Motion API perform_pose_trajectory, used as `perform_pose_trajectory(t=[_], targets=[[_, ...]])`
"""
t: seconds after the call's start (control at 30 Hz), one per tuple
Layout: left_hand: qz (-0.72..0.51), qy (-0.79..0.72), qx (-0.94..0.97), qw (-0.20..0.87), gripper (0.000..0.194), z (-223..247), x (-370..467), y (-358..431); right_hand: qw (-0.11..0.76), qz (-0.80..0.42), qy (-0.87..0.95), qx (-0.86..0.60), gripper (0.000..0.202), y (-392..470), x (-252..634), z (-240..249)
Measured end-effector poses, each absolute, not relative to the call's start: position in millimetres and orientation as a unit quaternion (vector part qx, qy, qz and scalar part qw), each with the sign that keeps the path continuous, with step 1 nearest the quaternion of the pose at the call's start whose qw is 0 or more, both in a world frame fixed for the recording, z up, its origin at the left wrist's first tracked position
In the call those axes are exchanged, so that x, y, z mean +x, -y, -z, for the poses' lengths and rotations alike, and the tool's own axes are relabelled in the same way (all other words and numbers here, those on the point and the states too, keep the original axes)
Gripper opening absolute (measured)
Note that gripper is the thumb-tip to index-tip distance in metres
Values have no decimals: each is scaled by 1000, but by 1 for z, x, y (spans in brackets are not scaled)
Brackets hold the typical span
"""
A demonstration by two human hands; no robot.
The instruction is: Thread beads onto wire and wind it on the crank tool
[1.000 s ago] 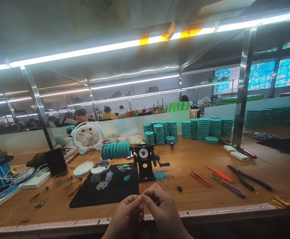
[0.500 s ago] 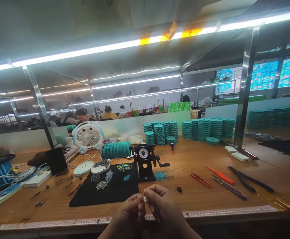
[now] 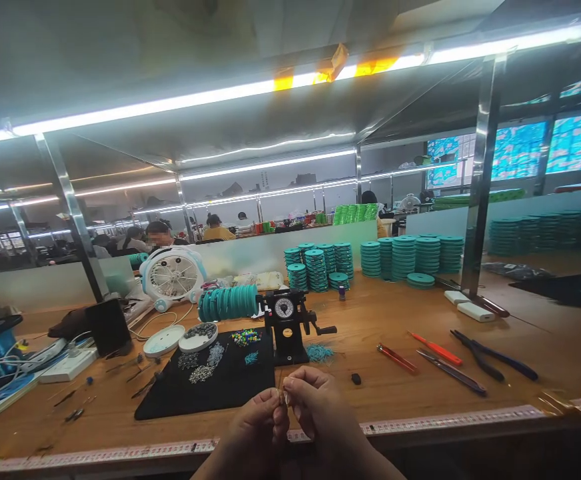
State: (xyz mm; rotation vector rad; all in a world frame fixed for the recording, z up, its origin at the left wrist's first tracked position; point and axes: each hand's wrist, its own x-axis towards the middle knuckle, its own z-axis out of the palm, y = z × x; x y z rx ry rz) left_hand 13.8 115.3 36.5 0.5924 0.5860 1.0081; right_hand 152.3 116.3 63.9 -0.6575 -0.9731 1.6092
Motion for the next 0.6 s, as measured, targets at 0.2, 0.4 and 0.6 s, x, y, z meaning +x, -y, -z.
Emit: perform_pose_trajectory(t=[0.2,0.4,0.6], targets=[[-473,-315,337,751,22,-45,16,-113,538,-653,431,-314,43,-120,154,-60],[-476,-334,379,720,31,-46,15,-116,514,-659,451,-313,47,-123,155,-55],[-462,-384,436,670,39,-53,15,-112,491,-675,467,-291,52,-122,154,-53]])
